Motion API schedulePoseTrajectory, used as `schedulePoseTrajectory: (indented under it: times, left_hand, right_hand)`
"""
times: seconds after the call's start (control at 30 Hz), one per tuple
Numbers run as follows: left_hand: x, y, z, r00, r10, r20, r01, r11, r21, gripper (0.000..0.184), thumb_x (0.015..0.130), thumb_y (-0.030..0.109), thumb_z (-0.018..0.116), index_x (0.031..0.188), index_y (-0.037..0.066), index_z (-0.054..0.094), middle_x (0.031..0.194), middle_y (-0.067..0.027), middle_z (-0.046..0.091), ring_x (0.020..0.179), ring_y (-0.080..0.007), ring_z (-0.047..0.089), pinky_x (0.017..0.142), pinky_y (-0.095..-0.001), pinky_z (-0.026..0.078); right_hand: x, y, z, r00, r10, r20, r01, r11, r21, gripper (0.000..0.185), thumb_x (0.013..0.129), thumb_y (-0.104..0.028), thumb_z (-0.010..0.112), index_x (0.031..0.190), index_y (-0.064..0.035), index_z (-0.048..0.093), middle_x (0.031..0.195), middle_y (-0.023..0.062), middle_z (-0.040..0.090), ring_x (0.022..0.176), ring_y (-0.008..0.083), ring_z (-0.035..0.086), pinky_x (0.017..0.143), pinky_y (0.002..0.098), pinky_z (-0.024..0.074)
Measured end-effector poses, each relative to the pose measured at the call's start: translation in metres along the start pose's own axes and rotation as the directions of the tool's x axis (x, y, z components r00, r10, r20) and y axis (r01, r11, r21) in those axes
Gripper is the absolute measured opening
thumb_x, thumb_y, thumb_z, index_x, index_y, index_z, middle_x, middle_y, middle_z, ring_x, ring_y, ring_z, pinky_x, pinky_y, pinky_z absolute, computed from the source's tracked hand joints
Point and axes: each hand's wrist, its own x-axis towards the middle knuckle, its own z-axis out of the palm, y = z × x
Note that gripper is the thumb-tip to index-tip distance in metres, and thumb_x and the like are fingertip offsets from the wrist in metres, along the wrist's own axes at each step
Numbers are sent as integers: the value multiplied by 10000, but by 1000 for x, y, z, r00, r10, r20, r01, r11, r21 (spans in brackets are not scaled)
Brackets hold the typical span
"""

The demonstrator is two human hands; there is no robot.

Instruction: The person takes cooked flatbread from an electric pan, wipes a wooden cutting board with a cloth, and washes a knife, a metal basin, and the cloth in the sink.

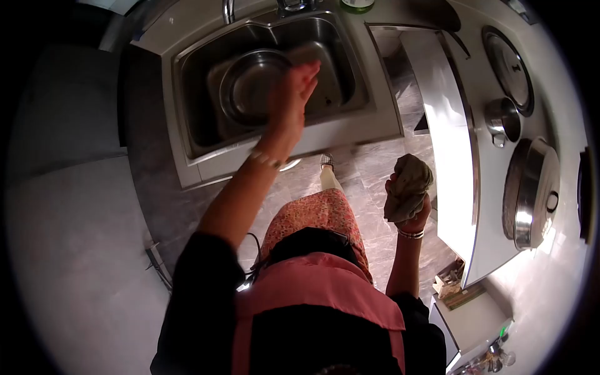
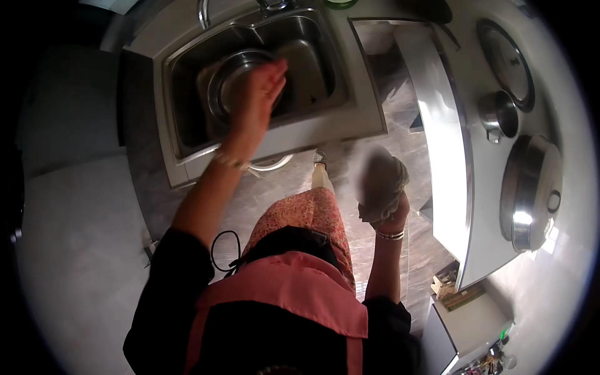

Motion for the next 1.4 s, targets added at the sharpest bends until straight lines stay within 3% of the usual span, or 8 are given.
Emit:
schedulePoseTrajectory:
  times: [0.17,0.4,0.7,1.0,1.1,1.2,1.3,1.4]
  left_hand:
    - [44,-81,-54,979,-203,-27,175,760,626,458,870,316,491,1240,58,414,1260,-96,440,1196,-200,373,997,-323,279]
    - [65,-41,-130,884,-430,-185,397,898,-192,281,853,292,521,1073,134,447,1222,-165,451,1153,-320,413,975,-484,320]
    - [67,-36,-263,784,-494,-376,307,835,-457,234,823,288,571,1000,147,513,1080,-92,548,989,-246,527,816,-406,440]
    - [100,-44,-250,787,-516,-339,266,779,-568,342,840,333,536,1058,70,514,927,-88,587,837,-225,576,762,-376,483]
    - [100,-56,-262,768,-539,-345,239,742,-627,352,850,335,510,1085,74,502,977,-99,575,905,-241,557,836,-394,454]
    - [105,-72,-268,704,-584,-404,223,722,-655,361,851,337,497,1115,91,482,1043,-100,546,964,-252,528,859,-428,435]
    - [126,-98,-289,731,-563,-385,233,736,-635,388,858,368,434,1125,91,486,1085,-96,534,1001,-261,505,864,-442,416]
    - [112,-92,-281,665,-583,-468,300,781,-547,439,844,424,406,1135,104,481,1119,-87,521,1030,-266,487,856,-493,384]
  right_hand:
    - [29,-23,10,997,79,-17,-78,997,26,573,854,-384,346,1267,12,321,1184,213,452,1056,306,473,925,420,345]
    - [128,7,91,983,147,114,-102,939,-329,497,818,-258,412,1238,3,368,1123,175,492,1024,248,484,832,346,424]
    - [306,234,75,902,217,374,384,-6,-923,391,809,-157,563,1146,22,475,1101,173,547,980,276,551,809,318,450]
    - [411,298,-66,884,310,350,349,-936,-52,441,708,-266,649,1081,-60,535,1106,154,538,1037,307,493,891,383,399]
    - [400,283,8,947,247,207,313,-550,-774,417,681,-271,644,1027,-56,557,1068,137,566,1006,281,526,867,383,410]
    - [413,286,-19,994,104,37,77,-418,-905,399,681,-277,623,1006,-53,562,1018,136,588,957,277,555,834,389,423]
    - [401,294,-21,794,480,373,601,-533,-595,328,703,-298,603,922,-54,597,985,160,599,965,295,554,870,419,399]
    - [397,278,35,981,125,-151,-131,-156,-979,393,672,-289,620,1003,-84,566,935,162,607,953,304,551,865,404,401]
